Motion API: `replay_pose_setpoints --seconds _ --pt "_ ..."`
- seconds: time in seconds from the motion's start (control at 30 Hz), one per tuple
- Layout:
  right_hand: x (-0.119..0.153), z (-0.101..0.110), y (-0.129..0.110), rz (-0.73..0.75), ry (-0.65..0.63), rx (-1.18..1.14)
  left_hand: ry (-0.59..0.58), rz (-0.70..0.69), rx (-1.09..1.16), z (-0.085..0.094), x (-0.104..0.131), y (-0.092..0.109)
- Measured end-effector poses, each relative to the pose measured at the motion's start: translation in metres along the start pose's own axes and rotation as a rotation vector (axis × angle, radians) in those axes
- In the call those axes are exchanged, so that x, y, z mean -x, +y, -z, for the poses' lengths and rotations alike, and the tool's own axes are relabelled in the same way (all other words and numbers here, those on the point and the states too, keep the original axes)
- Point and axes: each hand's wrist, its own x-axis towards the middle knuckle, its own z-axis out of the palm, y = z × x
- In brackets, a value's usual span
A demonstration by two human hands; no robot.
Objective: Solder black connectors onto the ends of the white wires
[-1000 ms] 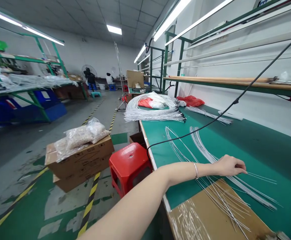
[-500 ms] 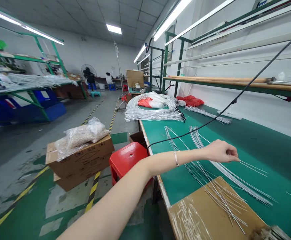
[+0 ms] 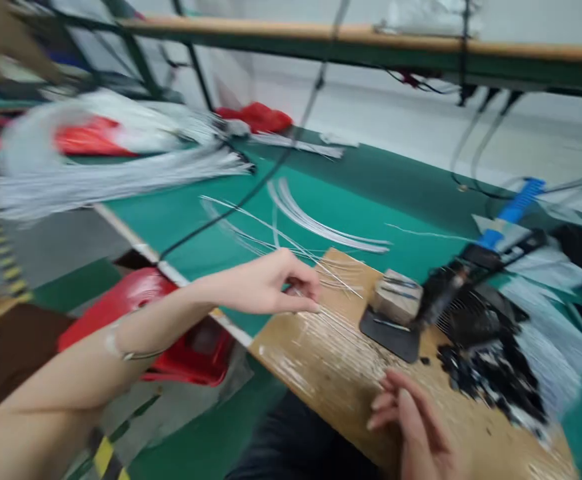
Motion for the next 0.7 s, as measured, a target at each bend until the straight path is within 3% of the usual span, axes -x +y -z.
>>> replay_pose_setpoints --seconds 0.13,0.37,0.7 --pt "0.001 -0.007 -0.004 -0.120 -0.016 -0.060 -0.010 -0.002 -0.100 -0.002 -0.008 -0.002" --pt "-0.012 -0.032 -0.016 -0.141 -0.033 -0.163 -0.049 0.022 -0.128 -0.013 -0.010 0.002" --pt "-0.021 -0.033 -0.023 -0.110 -0.026 -0.171 -0.096 0.079 -0.013 -0.017 -0.011 0.005"
